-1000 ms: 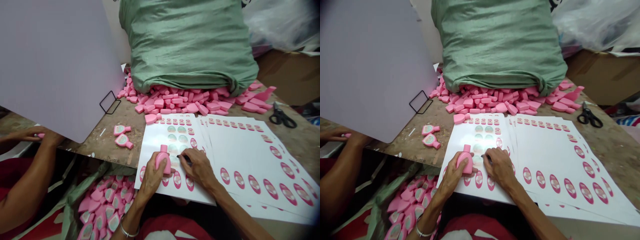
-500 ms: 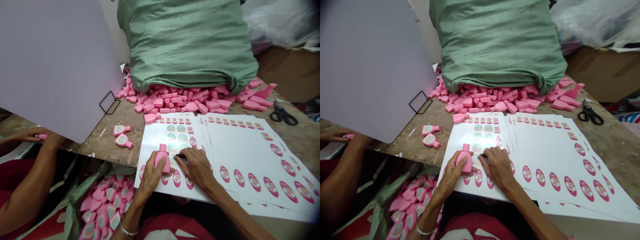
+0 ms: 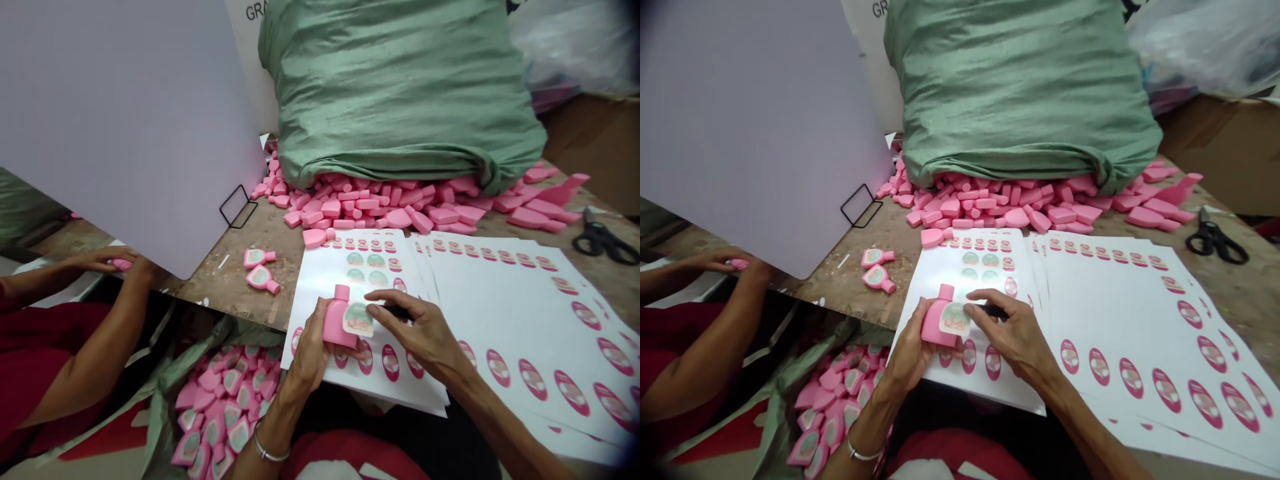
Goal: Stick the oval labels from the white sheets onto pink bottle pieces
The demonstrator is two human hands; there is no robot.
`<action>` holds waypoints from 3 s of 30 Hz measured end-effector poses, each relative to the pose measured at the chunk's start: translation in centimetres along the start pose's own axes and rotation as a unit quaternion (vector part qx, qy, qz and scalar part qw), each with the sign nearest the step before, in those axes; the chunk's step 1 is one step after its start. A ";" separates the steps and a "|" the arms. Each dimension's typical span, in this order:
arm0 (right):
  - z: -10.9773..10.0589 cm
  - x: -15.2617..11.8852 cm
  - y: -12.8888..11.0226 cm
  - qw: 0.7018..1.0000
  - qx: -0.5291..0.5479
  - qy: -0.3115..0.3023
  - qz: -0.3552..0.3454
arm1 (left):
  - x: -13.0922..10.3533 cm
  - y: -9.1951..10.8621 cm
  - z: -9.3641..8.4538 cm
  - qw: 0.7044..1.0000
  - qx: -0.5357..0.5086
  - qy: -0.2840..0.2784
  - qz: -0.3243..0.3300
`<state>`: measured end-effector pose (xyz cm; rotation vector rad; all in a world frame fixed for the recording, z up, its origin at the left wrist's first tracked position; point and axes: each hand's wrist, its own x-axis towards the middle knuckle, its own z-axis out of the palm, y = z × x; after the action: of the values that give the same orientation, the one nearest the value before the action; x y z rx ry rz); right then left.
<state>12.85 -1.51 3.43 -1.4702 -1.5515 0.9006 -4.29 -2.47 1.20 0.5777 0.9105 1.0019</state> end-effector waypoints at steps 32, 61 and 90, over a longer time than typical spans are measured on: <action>1.5 0.7 0.0 0.994 -0.086 0.025 -0.062 | -1.5 1.7 1.0 0.984 0.118 -0.132 0.006; -5.4 3.9 3.1 0.978 -0.189 -0.045 -0.072 | 2.4 2.7 1.7 0.959 0.260 -0.095 0.056; -2.0 1.5 7.5 0.900 -0.399 0.098 -0.144 | 4.8 -2.0 3.4 0.963 0.255 -0.035 0.079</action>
<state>17.88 0.51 -2.40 -1.7216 -2.0234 -0.1065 0.69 0.85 -0.40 1.1278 1.0768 0.8811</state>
